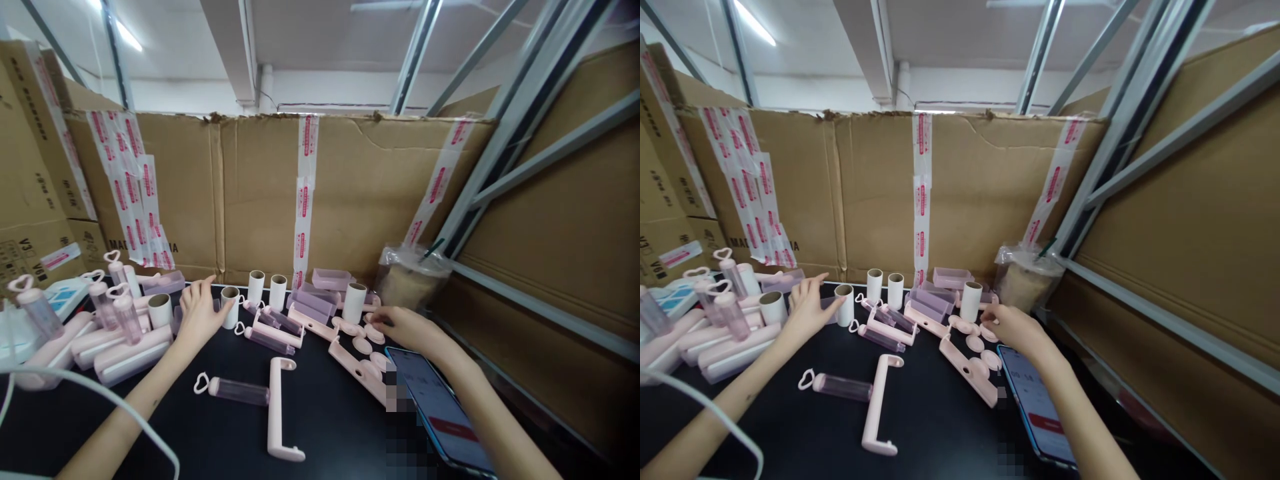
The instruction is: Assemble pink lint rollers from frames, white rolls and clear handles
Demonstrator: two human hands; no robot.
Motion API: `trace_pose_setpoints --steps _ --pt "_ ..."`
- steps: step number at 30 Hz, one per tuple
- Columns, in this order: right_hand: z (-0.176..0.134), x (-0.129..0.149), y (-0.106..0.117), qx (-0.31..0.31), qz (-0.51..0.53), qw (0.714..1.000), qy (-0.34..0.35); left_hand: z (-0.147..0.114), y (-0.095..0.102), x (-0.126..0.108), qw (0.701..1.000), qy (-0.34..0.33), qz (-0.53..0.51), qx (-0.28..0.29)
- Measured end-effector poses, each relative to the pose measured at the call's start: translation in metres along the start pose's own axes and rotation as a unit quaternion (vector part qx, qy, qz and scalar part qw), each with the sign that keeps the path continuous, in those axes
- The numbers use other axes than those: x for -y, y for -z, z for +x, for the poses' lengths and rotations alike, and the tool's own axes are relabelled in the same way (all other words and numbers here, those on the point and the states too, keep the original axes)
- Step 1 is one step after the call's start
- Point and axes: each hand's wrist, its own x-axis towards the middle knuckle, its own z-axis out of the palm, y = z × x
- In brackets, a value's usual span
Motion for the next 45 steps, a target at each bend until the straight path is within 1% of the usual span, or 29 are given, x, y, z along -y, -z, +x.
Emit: trace_pose_setpoints --steps 2,4,6,8,10,12,15,17,18,19,21,22,24,26,27,29,32,35,36,38,41,43,45 --pt "0.006 -0.003 -0.007 0.035 -0.015 0.999 0.009 0.006 -0.013 0.005 0.999 0.037 0.011 -0.025" --pt "0.008 -0.005 -0.018 0.068 -0.03 0.997 0.02 0.008 -0.026 0.008 0.998 0.057 0.01 -0.027" --pt "0.009 -0.006 -0.03 0.084 -0.043 0.995 0.025 0.007 -0.034 0.009 0.998 0.061 0.001 -0.022" --pt "0.008 -0.008 -0.041 0.091 -0.048 0.994 0.027 0.006 -0.037 0.009 0.998 0.052 -0.013 -0.016" --pt "0.008 -0.011 -0.046 0.095 -0.043 0.994 0.029 0.005 -0.033 0.007 0.999 0.032 -0.033 -0.016" --pt "0.007 -0.012 -0.045 0.095 -0.028 0.994 0.034 0.002 -0.024 0.003 0.998 0.007 -0.059 -0.027" --pt "0.002 -0.005 -0.029 0.089 0.0 0.995 0.047 -0.008 -0.006 -0.01 0.993 -0.026 -0.098 -0.056" --pt "-0.006 0.01 -0.014 0.078 0.044 0.993 0.074 -0.018 0.004 -0.023 0.988 -0.05 -0.132 -0.059" --pt "-0.012 0.022 -0.007 0.07 0.079 0.99 0.096 -0.024 0.008 -0.03 0.984 -0.065 -0.158 -0.049" --pt "-0.017 0.036 -0.001 0.059 0.154 0.978 0.131 -0.029 0.011 -0.039 0.977 -0.079 -0.198 -0.032" --pt "-0.03 0.068 0.005 0.032 0.3 0.935 0.188 -0.039 0.013 -0.055 0.959 -0.097 -0.267 0.021" --pt "-0.036 0.084 0.006 0.017 0.353 0.912 0.207 -0.044 0.013 -0.062 0.948 -0.102 -0.298 0.052" --pt "-0.048 0.113 0.002 0.009 0.434 0.874 0.22 -0.05 0.011 -0.073 0.929 -0.114 -0.336 0.105" --pt "-0.059 0.131 -0.005 0.026 0.467 0.853 0.23 -0.055 0.008 -0.078 0.92 -0.128 -0.344 0.133" --pt "-0.063 0.136 -0.009 0.033 0.47 0.85 0.235 -0.057 0.007 -0.079 0.922 -0.134 -0.337 0.136" --pt "-0.069 0.139 -0.017 0.037 0.46 0.854 0.241 -0.061 0.004 -0.077 0.929 -0.142 -0.313 0.137" --pt "-0.073 0.136 -0.028 0.032 0.455 0.858 0.236 -0.064 0.002 -0.071 0.937 -0.158 -0.286 0.126" --pt "-0.075 0.134 -0.038 0.03 0.459 0.856 0.236 -0.065 0.002 -0.068 0.937 -0.173 -0.279 0.121" --pt "-0.076 0.134 -0.041 0.025 0.449 0.86 0.241 -0.065 0.002 -0.068 0.936 -0.172 -0.28 0.123" --pt "-0.077 0.134 -0.046 -0.001 0.4 0.879 0.26 -0.065 0.002 -0.068 0.935 -0.16 -0.29 0.13" --pt "-0.079 0.132 -0.051 -0.059 0.286 0.905 0.308 -0.066 0.0 -0.067 0.929 -0.133 -0.318 0.136" --pt "-0.08 0.129 -0.053 -0.085 0.234 0.908 0.337 -0.067 -0.001 -0.066 0.926 -0.128 -0.326 0.139" --pt "-0.081 0.129 -0.054 -0.087 0.21 0.908 0.353 -0.069 -0.004 -0.064 0.926 -0.133 -0.323 0.145"
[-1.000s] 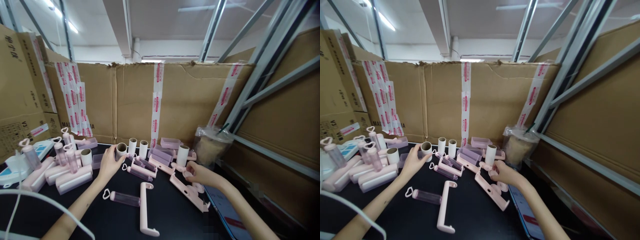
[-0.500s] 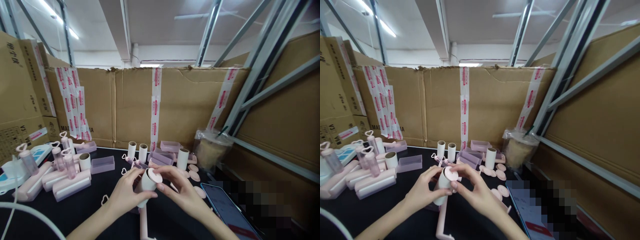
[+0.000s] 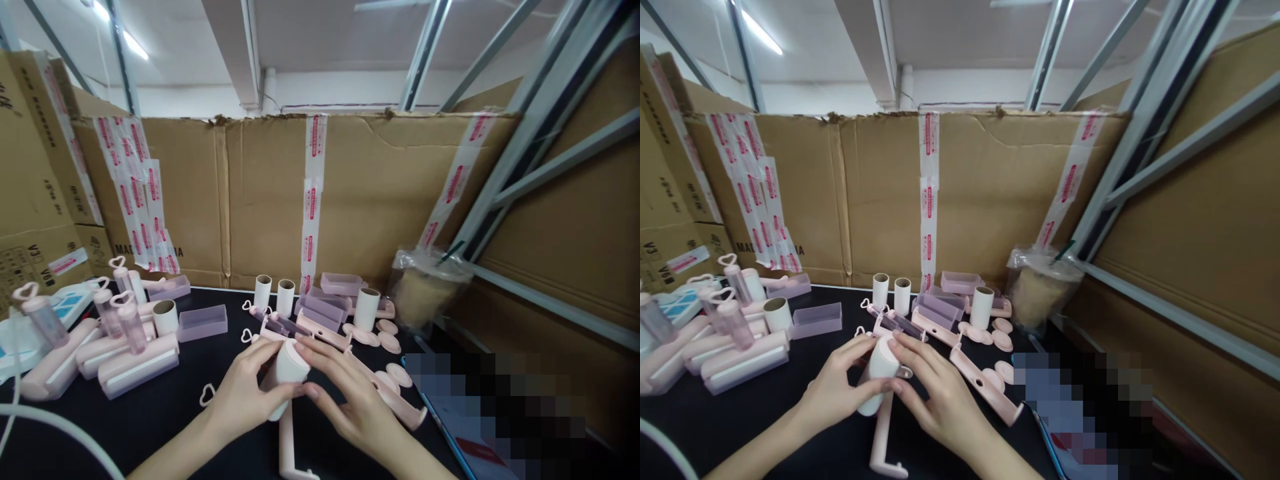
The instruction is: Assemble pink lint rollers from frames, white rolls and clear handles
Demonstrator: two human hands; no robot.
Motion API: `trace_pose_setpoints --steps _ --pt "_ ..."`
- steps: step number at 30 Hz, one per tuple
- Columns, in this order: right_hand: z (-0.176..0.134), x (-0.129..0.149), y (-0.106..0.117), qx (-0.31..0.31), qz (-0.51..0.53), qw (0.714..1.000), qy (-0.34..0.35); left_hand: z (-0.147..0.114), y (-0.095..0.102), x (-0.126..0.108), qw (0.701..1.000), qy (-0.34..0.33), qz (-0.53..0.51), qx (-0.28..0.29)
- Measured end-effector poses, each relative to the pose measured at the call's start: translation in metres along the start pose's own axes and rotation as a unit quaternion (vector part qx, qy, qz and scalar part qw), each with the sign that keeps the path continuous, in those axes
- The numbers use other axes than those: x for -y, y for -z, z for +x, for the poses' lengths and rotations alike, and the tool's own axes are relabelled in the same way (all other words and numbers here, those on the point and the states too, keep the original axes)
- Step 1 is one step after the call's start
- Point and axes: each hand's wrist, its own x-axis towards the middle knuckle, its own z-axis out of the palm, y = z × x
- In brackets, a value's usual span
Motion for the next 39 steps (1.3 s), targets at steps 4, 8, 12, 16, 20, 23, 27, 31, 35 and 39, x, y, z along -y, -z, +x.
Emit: trace_pose_setpoints --steps 4,8,12,16,20,23,27,31,35,39 --pt "0.001 0.006 -0.004 0.021 0.044 0.998 -0.028 -0.003 -0.004 0.003 0.999 0.023 -0.032 -0.006" --pt "0.007 0.003 0.008 -0.003 0.178 0.977 -0.12 -0.002 0.001 0.003 0.995 0.013 -0.1 -0.021" --pt "0.013 -0.035 0.052 0.016 -0.12 0.968 -0.222 0.004 0.015 0.006 0.981 -0.001 -0.165 -0.099" --pt "0.014 -0.083 0.075 0.087 -0.294 0.899 -0.312 0.011 0.023 0.015 0.94 0.035 -0.276 -0.199" --pt "0.011 -0.11 0.051 0.135 -0.296 0.879 -0.349 0.015 0.023 0.021 0.893 0.08 -0.386 -0.218" --pt "0.008 -0.119 0.031 0.141 -0.289 0.858 -0.401 0.014 0.022 0.021 0.873 0.108 -0.429 -0.207" --pt "0.006 -0.127 0.029 0.09 -0.242 0.856 -0.448 0.012 0.022 0.019 0.862 0.128 -0.454 -0.184" --pt "0.011 -0.118 0.044 0.006 -0.13 0.893 -0.43 0.011 0.019 0.018 0.86 0.137 -0.459 -0.174" --pt "0.02 -0.087 0.039 -0.047 0.072 0.934 -0.346 0.011 0.013 0.021 0.835 0.166 -0.5 -0.159" --pt "0.023 -0.051 0.008 -0.062 0.257 0.92 -0.29 0.01 0.006 0.022 0.813 0.192 -0.533 -0.137"
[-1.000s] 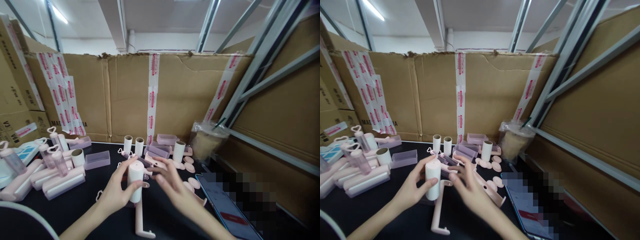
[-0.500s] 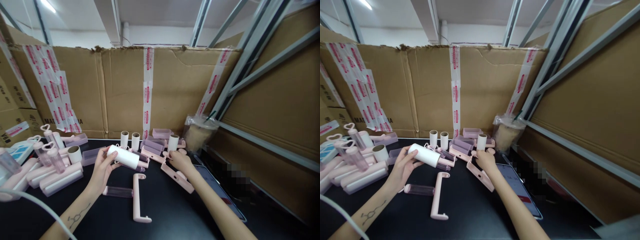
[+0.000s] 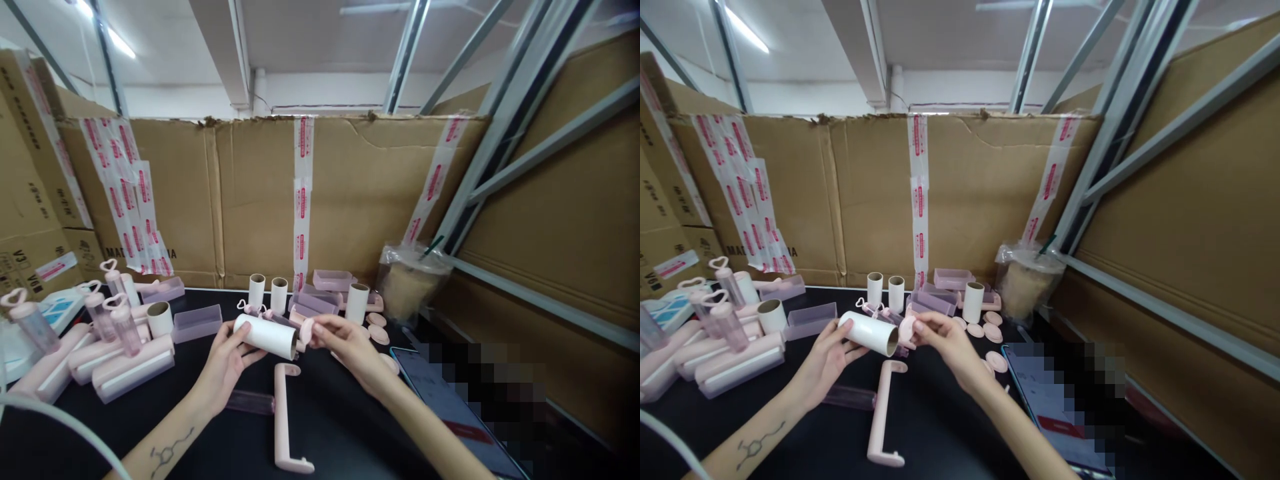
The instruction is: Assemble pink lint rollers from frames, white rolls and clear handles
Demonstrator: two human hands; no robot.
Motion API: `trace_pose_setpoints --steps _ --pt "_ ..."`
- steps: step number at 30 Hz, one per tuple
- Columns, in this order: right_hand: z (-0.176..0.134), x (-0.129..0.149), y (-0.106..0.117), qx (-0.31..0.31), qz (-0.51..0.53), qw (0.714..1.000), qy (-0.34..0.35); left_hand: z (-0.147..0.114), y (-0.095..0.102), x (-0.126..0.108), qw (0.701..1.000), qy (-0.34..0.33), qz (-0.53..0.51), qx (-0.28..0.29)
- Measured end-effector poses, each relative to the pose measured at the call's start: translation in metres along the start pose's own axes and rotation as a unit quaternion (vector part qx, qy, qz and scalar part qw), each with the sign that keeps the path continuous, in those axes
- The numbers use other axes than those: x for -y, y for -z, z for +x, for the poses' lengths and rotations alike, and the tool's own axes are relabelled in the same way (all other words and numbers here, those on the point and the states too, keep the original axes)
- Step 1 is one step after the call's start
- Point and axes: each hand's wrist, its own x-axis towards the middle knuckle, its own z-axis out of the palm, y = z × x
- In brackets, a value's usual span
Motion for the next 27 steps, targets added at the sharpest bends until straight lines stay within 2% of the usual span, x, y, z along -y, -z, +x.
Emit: trace_pose_setpoints --steps 4,11,20,23,25,27 --pt "-0.01 0.0 -0.025 0.002 0.11 0.994 -0.002 -0.001 -0.001 0.005 1.0 0.009 -0.01 -0.011" --pt "-0.017 0.001 -0.032 -0.032 0.192 0.98 -0.03 -0.002 0.001 0.014 1.0 -0.003 -0.015 -0.023" --pt "-0.027 0.006 -0.041 0.044 0.304 0.949 -0.068 -0.012 -0.007 0.016 1.0 0.006 -0.018 0.008" --pt "-0.027 0.01 -0.036 0.057 0.303 0.948 -0.073 -0.011 -0.01 0.017 0.999 -0.03 0.027 -0.004" --pt "-0.028 0.014 -0.032 0.06 0.271 0.959 -0.062 -0.009 -0.009 0.016 0.994 -0.062 0.093 -0.018" --pt "-0.028 0.018 -0.028 0.057 0.236 0.968 -0.06 -0.007 -0.004 0.013 0.983 -0.073 0.171 -0.005"
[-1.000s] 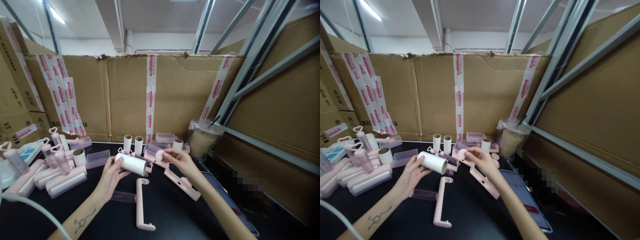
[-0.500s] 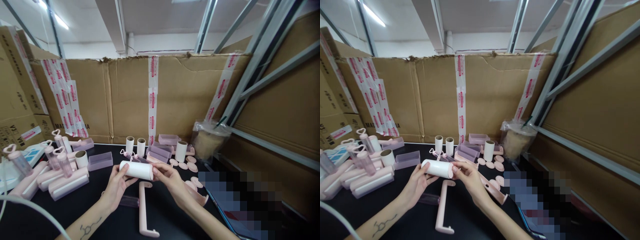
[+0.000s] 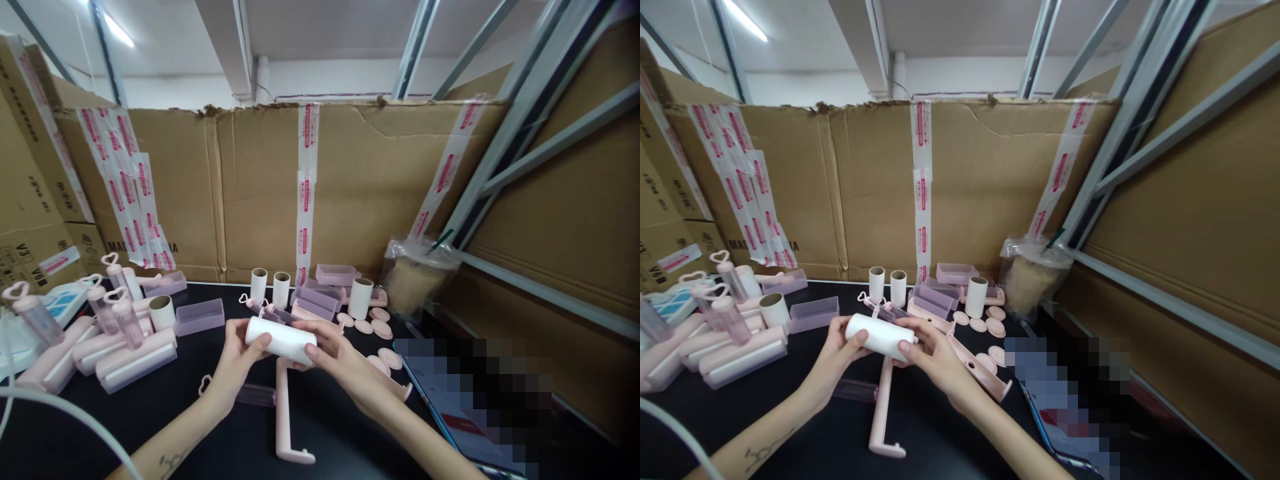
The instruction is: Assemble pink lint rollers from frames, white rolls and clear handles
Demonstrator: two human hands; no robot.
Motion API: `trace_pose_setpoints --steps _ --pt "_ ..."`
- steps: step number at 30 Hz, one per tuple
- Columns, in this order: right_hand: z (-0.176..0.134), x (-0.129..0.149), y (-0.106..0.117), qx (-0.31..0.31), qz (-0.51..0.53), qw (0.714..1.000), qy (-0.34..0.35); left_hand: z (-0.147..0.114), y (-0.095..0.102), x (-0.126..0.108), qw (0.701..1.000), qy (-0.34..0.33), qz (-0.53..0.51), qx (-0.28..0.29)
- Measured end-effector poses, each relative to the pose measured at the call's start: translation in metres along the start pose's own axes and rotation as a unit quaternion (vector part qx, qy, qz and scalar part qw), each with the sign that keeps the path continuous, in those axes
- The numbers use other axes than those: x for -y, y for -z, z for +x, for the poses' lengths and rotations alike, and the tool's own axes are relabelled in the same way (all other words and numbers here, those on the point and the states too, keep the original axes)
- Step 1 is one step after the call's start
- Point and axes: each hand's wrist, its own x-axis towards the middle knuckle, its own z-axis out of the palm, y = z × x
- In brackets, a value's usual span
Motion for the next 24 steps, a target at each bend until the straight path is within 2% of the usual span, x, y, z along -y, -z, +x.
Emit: trace_pose_setpoints --steps 2,4,7,9,10,11,12,13,16,18,21,24 --pt "0.001 0.003 0.003 -0.01 0.013 1.0 -0.012 0.003 0.012 -0.003 0.994 -0.011 0.096 0.057" --pt "0.003 0.005 0.008 -0.023 0.067 0.997 -0.012 0.007 0.028 -0.007 0.963 -0.02 0.23 0.137" --pt "0.005 0.008 0.018 -0.062 0.134 0.989 -0.015 0.009 0.046 -0.012 0.858 0.018 0.431 0.279" --pt "0.006 0.009 0.023 -0.088 0.14 0.986 -0.03 0.008 0.049 -0.014 0.792 0.036 0.506 0.34" --pt "0.005 0.011 0.025 -0.093 0.138 0.985 -0.036 0.008 0.048 -0.015 0.773 0.035 0.525 0.354" --pt "0.005 0.012 0.028 -0.095 0.134 0.986 -0.038 0.007 0.045 -0.017 0.768 0.027 0.531 0.358" --pt "0.005 0.013 0.03 -0.094 0.13 0.986 -0.037 0.006 0.042 -0.018 0.775 0.018 0.525 0.352" --pt "0.005 0.014 0.031 -0.094 0.126 0.987 -0.032 0.004 0.038 -0.018 0.794 0.012 0.505 0.337" --pt "0.005 0.016 0.036 -0.112 0.102 0.989 0.001 0.0 0.026 -0.011 0.878 0.036 0.392 0.27" --pt "0.005 0.016 0.037 -0.124 0.061 0.99 0.025 -0.002 0.02 -0.002 0.922 0.05 0.31 0.228" --pt "0.005 0.014 0.034 -0.156 -0.015 0.988 0.013 -0.004 0.013 0.013 0.95 0.022 0.243 0.196" --pt "0.004 0.012 0.026 -0.165 -0.035 0.986 -0.002 -0.005 0.011 0.017 0.954 -0.001 0.232 0.191"
